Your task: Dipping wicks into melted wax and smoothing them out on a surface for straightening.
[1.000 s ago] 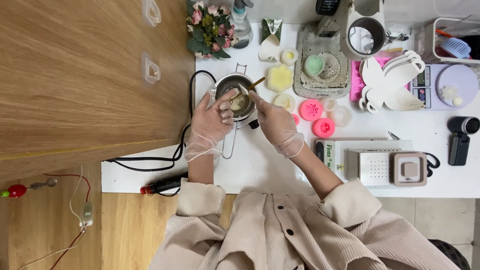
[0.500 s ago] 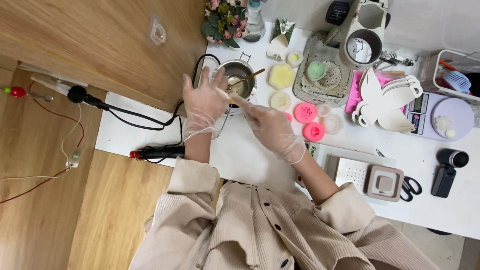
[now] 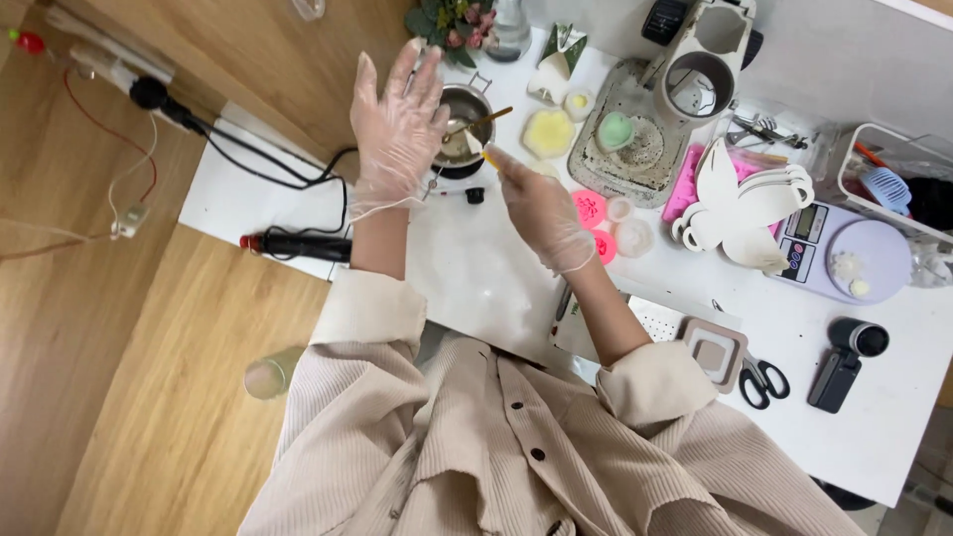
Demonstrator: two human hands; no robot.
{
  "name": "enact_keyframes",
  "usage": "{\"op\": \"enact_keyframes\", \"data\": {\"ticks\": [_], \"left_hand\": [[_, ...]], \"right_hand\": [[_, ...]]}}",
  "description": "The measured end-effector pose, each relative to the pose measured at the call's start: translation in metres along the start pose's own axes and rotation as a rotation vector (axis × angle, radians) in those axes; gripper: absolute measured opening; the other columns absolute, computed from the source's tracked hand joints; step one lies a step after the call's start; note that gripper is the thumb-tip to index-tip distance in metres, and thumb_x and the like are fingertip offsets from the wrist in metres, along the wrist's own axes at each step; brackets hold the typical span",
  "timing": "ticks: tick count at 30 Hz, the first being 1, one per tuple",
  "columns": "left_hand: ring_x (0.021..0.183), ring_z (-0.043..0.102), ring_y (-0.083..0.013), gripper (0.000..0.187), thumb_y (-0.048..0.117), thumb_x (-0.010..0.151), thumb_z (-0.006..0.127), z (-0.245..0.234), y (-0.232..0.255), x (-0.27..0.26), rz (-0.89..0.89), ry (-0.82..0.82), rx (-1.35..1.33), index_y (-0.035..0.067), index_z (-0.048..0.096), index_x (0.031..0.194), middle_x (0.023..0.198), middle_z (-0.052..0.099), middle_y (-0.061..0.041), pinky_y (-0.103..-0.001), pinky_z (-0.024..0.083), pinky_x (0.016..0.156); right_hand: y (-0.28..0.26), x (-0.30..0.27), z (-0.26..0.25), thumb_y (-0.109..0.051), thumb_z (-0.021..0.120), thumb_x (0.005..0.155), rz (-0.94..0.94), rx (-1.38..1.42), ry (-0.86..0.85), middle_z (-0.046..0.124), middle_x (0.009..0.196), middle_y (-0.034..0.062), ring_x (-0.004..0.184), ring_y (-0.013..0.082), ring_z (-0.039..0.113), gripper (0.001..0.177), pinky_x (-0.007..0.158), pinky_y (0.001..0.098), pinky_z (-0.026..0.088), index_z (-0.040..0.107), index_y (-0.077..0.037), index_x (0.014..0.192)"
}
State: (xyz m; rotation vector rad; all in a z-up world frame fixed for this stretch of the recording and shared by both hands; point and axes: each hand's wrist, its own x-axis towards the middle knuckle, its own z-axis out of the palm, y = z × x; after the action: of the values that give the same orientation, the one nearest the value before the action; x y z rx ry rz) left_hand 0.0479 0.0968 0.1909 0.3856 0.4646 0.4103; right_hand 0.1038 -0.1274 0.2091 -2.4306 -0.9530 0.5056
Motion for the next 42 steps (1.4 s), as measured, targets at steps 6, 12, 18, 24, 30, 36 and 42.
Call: {"op": "enact_keyframes", "data": {"ticks": [6, 12, 18, 24, 30, 36, 42], "left_hand": [[0.134, 0.060, -0.0228, 0.069, 0.062, 0.101, 0.042, 0.001, -0.007, -0.161, 0.328, 0.047, 0.500, 0.013, 0.060, 0.145, 0.142, 0.065, -0.008, -0.040, 0.041, 0.117], [0.114, 0.069, -0.0229, 0.069, 0.061, 0.101, 0.041, -0.127, -0.103, -0.229, 0.239, 0.529, 0.817, 0.005, 0.063, 0.136, 0.120, 0.073, -0.017, -0.037, 0.050, 0.109], [0.108, 0.066, -0.0262, 0.054, 0.038, 0.108, 0.052, -0.228, -0.147, -0.186, 0.374, 0.555, 2.155, 0.005, 0.047, 0.149, 0.122, 0.067, -0.018, -0.033, 0.055, 0.091], [0.088, 0.065, -0.0303, 0.076, 0.041, 0.103, 0.052, -0.240, -0.105, -0.128, 0.078, 0.589, 2.194, -0.001, 0.024, 0.159, 0.099, 0.064, -0.018, -0.040, 0.057, 0.072], [0.091, 0.065, -0.0285, 0.067, 0.039, 0.108, 0.046, -0.282, -0.102, -0.113, 0.180, 0.426, 2.234, 0.007, 0.022, 0.162, 0.105, 0.066, -0.014, -0.041, 0.056, 0.076], [0.085, 0.065, -0.0274, 0.067, 0.040, 0.108, 0.049, -0.290, -0.099, -0.107, 0.336, 0.390, 2.261, 0.011, 0.025, 0.163, 0.098, 0.067, -0.013, -0.040, 0.057, 0.073], [0.081, 0.065, -0.0252, 0.064, 0.035, 0.109, 0.053, -0.297, -0.100, -0.104, 0.476, 0.374, 2.197, 0.020, 0.025, 0.164, 0.096, 0.068, -0.008, -0.041, 0.057, 0.070]], "right_hand": [[0.023, -0.071, 0.052, -0.019, 0.052, 0.109, -0.109, 0.651, -0.064, 0.074, 0.127, 0.0097, 0.110, 0.0119, 0.066, 0.038, 0.096, 0.0294, 0.051, 0.058, -0.012, 0.145], [0.037, -0.108, 0.134, -0.023, 0.053, 0.107, 0.331, 0.521, -0.420, 0.071, 0.092, 0.0243, 0.075, 0.0296, 0.064, 0.040, 0.076, 0.0375, 0.055, 0.062, -0.019, 0.146], [0.055, -0.063, 0.197, -0.021, 0.055, 0.102, 0.134, 0.326, -0.079, 0.072, 0.096, 0.0242, 0.083, 0.0371, 0.072, 0.040, 0.077, 0.0418, 0.056, 0.063, -0.023, 0.141], [0.018, -0.034, 0.235, -0.019, 0.054, 0.100, 0.127, 0.149, -0.150, 0.073, 0.097, 0.0230, 0.084, 0.0395, 0.071, 0.044, 0.078, 0.0462, 0.055, 0.059, -0.025, 0.144], [-0.002, -0.037, 0.230, -0.016, 0.053, 0.101, 0.133, 0.092, -0.168, 0.075, 0.097, 0.0207, 0.076, 0.0375, 0.073, 0.048, 0.072, 0.0442, 0.058, 0.053, -0.024, 0.148], [0.056, -0.046, 0.247, -0.005, 0.054, 0.098, 0.180, 0.118, 0.150, 0.074, 0.095, 0.0239, 0.077, 0.0345, 0.075, 0.053, 0.070, 0.0438, 0.058, 0.055, -0.019, 0.149], [0.026, -0.030, 0.258, -0.006, 0.058, 0.098, 0.233, 0.040, 0.068, 0.070, 0.082, 0.0253, 0.065, 0.0357, 0.071, 0.052, 0.066, 0.0450, 0.056, 0.058, -0.021, 0.148]]}}
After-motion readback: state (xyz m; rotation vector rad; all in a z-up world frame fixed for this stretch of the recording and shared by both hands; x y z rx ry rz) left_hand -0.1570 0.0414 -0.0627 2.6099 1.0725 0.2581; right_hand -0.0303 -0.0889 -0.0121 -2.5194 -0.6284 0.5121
